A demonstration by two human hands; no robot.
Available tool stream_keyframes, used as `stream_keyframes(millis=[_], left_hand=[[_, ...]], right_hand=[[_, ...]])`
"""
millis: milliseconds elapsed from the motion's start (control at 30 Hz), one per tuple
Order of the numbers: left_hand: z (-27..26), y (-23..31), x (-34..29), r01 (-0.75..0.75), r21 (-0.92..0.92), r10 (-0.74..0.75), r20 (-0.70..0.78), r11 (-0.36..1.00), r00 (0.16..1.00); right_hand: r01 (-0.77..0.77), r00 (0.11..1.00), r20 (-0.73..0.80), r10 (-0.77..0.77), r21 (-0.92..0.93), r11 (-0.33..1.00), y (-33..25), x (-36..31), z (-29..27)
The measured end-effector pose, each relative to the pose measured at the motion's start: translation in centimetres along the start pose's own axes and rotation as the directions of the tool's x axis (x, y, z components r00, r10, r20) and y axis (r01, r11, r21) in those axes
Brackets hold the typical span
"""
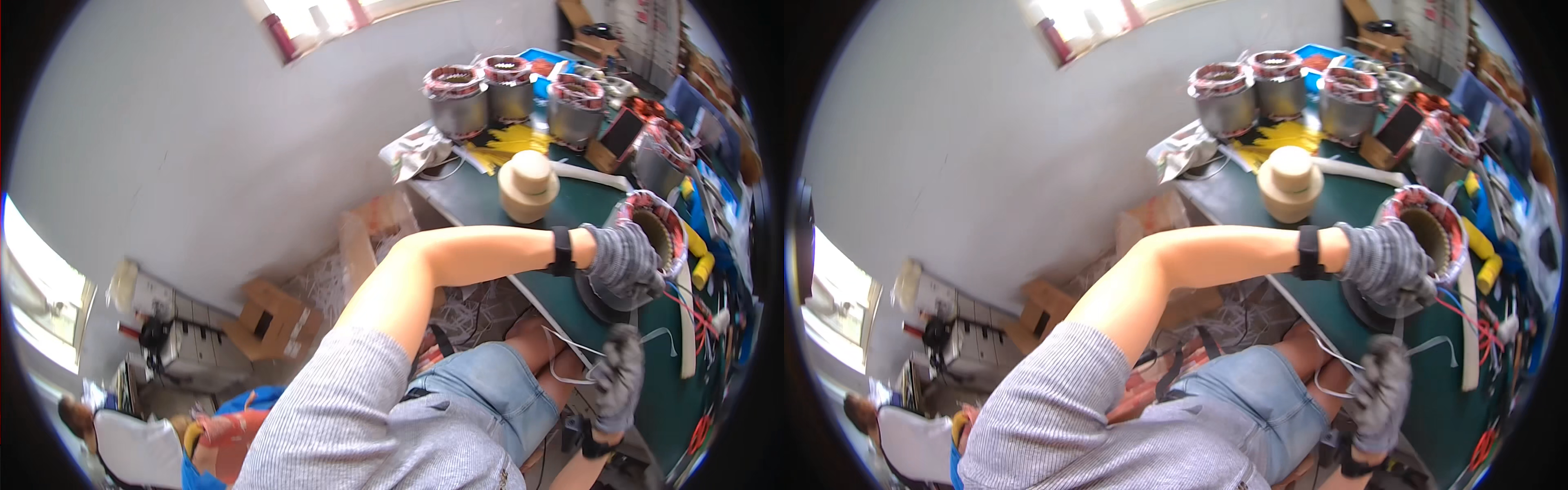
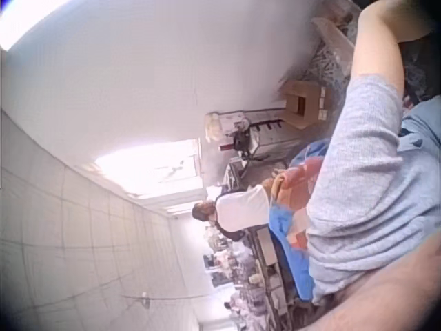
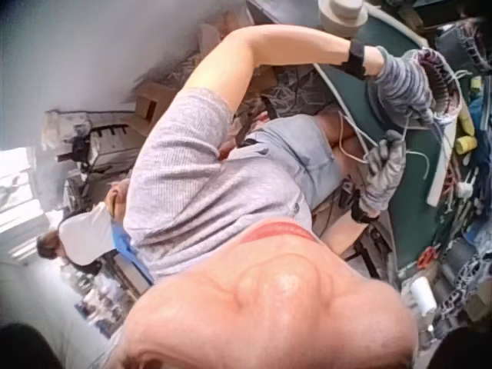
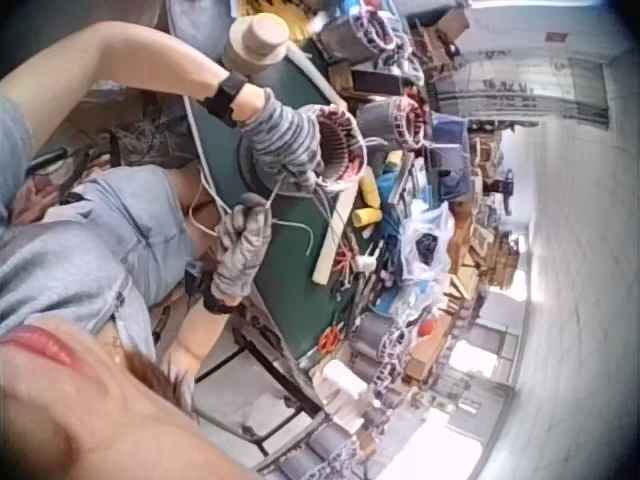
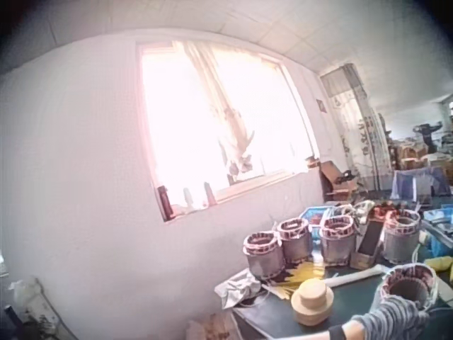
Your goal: Manually assembling and wiring motor stators at a workstation.
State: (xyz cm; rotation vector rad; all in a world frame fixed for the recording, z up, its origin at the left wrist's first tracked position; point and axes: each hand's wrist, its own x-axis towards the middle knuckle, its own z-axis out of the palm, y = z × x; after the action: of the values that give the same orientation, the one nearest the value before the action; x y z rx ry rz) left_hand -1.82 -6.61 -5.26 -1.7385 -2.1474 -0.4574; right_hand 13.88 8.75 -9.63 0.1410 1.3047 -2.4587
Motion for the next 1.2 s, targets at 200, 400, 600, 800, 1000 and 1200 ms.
stream_keyframes(millis=[200, 400, 600, 800, 1000, 1200], left_hand=[[0.2, 0.5, -0.9, 0.077, 0.081, -0.071, -0.071, 0.994, 0.995], [-0.3, -0.4, -1.3, -0.031, 0.007, 0.032, -0.094, 0.999, 0.995], [-1.6, -1.0, -0.3, 0.021, 0.064, -0.028, 0.113, 0.998, 0.993], [-1.8, -0.2, 0.3, 0.040, -0.017, -0.040, 0.009, 0.999, 0.999], [-2.9, -0.1, 0.1, 0.253, -0.080, -0.249, 0.047, 0.964, 0.967], [-2.9, -0.8, 0.3, 0.182, 0.049, -0.185, 0.090, 0.982, 0.979]], right_hand=[[0.579, 0.810, 0.233, -0.538, -0.467, 0.669, -2.5, 1.3, 1.0], [0.226, 0.915, -0.283, -0.288, -0.233, 0.946, -5.3, 2.8, -1.2], [0.116, 0.989, 0.003, -0.147, 0.595, 0.795, -1.1, 2.3, -2.3], [0.031, 0.532, -0.293, -0.794, -0.931, 0.364, 5.1, -2.0, -4.4], [0.253, 0.388, 0.004, -0.922, -0.962, 0.103, 1.1, 0.2, -0.5], [0.233, 0.205, 0.127, -0.971, -0.969, -0.078, 0.8, 7.5, 2.0]])
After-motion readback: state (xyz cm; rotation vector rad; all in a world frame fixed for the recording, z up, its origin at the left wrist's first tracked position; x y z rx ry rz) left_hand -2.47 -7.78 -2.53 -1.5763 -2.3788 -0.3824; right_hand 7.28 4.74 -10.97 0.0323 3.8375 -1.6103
